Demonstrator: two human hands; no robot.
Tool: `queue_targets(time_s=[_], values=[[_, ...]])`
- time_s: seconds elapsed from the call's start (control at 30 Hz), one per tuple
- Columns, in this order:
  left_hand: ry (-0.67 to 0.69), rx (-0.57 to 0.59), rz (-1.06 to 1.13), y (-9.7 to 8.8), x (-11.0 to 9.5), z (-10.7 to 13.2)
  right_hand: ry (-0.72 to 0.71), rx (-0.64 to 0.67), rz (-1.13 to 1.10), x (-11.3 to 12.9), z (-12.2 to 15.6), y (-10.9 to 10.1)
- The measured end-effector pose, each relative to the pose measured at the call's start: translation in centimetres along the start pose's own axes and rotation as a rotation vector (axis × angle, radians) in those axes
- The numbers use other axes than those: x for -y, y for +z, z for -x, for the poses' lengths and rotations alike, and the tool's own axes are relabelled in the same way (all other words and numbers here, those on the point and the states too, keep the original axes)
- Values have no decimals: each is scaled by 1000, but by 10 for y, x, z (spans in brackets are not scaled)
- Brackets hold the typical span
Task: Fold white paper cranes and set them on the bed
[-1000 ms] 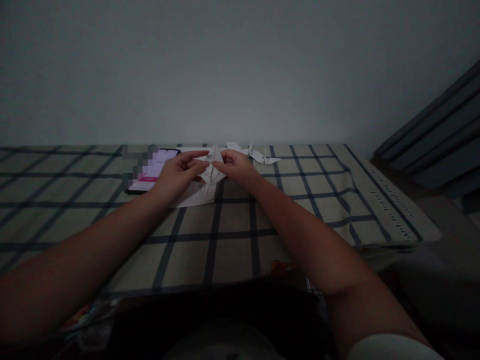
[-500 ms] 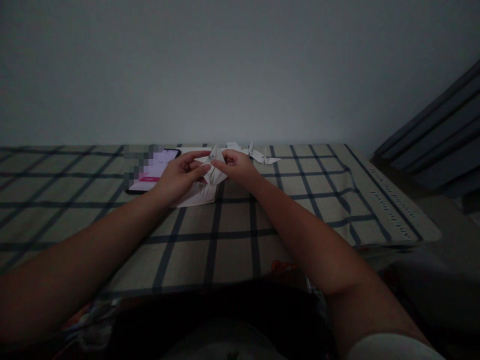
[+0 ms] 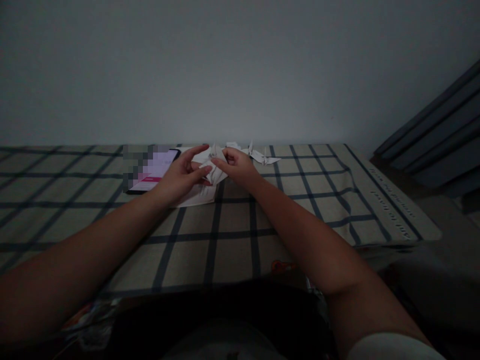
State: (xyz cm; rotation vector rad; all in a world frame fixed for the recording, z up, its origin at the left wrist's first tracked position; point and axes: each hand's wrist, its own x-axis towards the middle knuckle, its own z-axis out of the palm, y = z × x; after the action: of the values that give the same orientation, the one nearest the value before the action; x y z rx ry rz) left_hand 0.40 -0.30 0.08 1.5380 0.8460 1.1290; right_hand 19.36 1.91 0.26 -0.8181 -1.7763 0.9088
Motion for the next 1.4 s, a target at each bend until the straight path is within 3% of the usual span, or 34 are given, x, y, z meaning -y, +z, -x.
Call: queue_targets(time_s=[0.1,0.5,1.03,1.4], values=[[19,31,-31,0,0,0,19,41,-54,2,-1,0],[-55,12,32,4,-2,3,-2,-38,18,5,1,0],[-13,13,-36,5,-5,5,5,-75,84,3,2,1],[-136,56,185,8,0,6,-38,-162,103,4,1,-1]])
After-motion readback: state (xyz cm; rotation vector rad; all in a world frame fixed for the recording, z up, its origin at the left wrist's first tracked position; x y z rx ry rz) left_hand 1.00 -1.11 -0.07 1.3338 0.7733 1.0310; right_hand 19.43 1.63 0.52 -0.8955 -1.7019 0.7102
